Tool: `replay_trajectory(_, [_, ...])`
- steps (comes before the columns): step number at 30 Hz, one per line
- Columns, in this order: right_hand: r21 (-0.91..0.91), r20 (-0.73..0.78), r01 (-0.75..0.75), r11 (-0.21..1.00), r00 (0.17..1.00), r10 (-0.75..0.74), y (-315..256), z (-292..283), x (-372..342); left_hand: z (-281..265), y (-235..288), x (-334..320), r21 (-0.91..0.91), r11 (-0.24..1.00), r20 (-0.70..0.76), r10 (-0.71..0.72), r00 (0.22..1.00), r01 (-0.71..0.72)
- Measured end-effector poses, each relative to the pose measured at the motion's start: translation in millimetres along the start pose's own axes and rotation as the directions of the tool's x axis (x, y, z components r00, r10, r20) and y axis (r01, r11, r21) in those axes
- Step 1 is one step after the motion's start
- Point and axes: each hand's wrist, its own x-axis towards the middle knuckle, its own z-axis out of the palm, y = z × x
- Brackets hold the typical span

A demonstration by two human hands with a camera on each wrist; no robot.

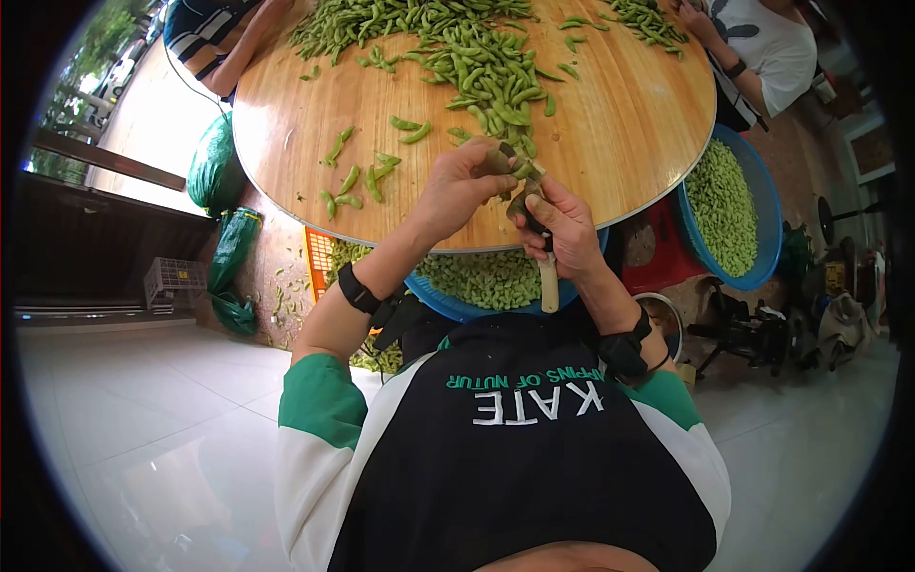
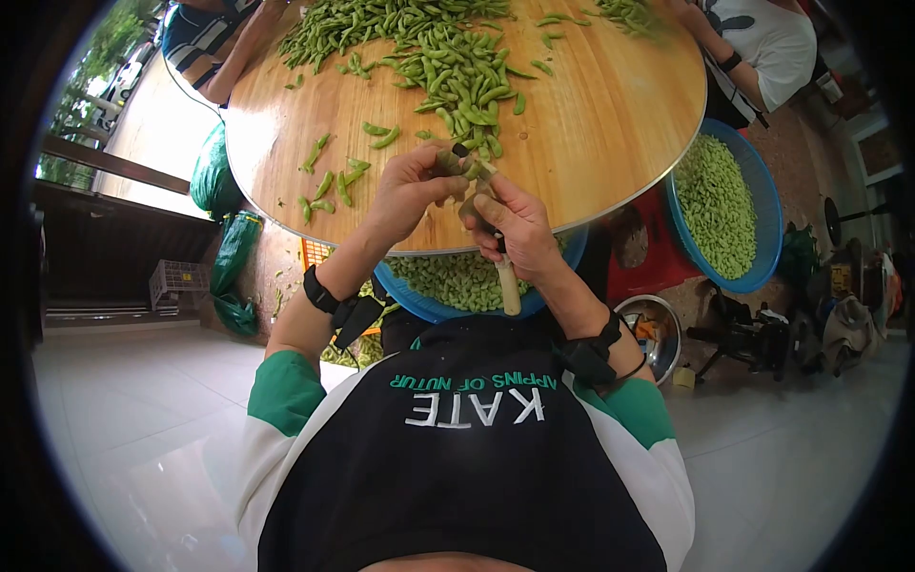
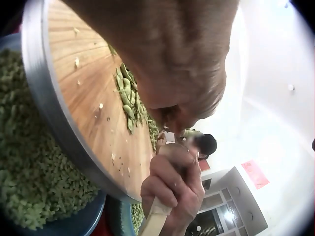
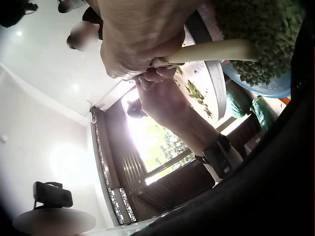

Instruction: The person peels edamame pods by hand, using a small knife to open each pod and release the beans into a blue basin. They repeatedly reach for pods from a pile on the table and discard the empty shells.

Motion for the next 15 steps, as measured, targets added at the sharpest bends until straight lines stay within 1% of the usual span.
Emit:
replay_trajectory(2, [-0.017, -0.001, 0.003, 1.000, 1.000, -0.003, -1, -1, 0, 1, 0, 0, -0.056, 0.998, 0.005, -0.036, 0.999, 0.036])
replay_trajectory(3, [-0.034, -0.002, 0.007, 0.999, 1.000, -0.007, -1, -1, 0, 0, 1, 0, -0.056, 0.998, 0.006, -0.035, 0.999, 0.035])
replay_trajectory(4, [-0.035, -0.003, 0.008, 0.999, 1.000, -0.008, 0, -1, 0, 0, 1, 0, 0.292, 0.937, -0.012, 0.204, 0.979, -0.191])
replay_trajectory(5, [-0.039, -0.029, 0.018, 0.999, 0.999, -0.019, 2, -1, 1, 0, 2, 1, 0.599, 0.712, 0.052, 0.423, 0.905, -0.367])
replay_trajectory(6, [-0.042, -0.055, 0.028, 0.999, 0.998, -0.030, 4, -1, 2, 1, 4, 1, 0.599, 0.712, 0.050, 0.423, 0.905, -0.366])
replay_trajectory(7, [-0.042, -0.055, 0.027, 0.999, 0.998, -0.029, 7, -3, 3, 3, 7, 1, 0.705, 0.574, 0.087, 0.514, 0.853, -0.418])
replay_trajectory(8, [-0.087, -0.058, 0.065, 0.994, 0.996, -0.071, 10, -5, 5, 3, 8, 1, 0.791, 0.416, 0.138, 0.592, 0.794, -0.449])
replay_trajectory(9, [-0.132, -0.059, 0.103, 0.986, 0.992, -0.112, 11, -6, 7, 1, 8, 2, 0.792, 0.416, 0.137, 0.592, 0.794, -0.447])
replay_trajectory(10, [-0.132, -0.058, 0.102, 0.986, 0.992, -0.111, 10, -6, 8, -4, 7, 5, 0.685, 0.594, 0.123, 0.477, 0.870, -0.422])
replay_trajectory(11, [-0.108, -0.033, 0.092, 0.990, 0.995, -0.096, 8, -7, 7, -8, 5, 7, 0.557, 0.748, 0.131, 0.349, 0.928, -0.360])
replay_trajectory(12, [-0.083, -0.008, 0.081, 0.993, 0.997, -0.082, 6, -7, 6, -11, 0, 8, 0.556, 0.750, 0.129, 0.348, 0.928, -0.359])
replay_trajectory(13, [-0.085, -0.007, 0.081, 0.993, 0.997, -0.082, 3, -7, 4, -13, -4, 10, 0.268, 0.937, 0.122, 0.200, 0.972, -0.226])
replay_trajectory(14, [-0.053, 0.013, 0.054, 0.997, 0.998, -0.054, 0, -5, 3, -16, -8, 11, -0.046, 0.998, 0.162, 0.053, 0.985, -0.046])
replay_trajectory(15, [-0.022, 0.035, 0.026, 0.999, 0.999, -0.026, -2, -6, 2, -16, -8, 10, -0.046, 0.998, 0.158, 0.055, 0.986, -0.048])
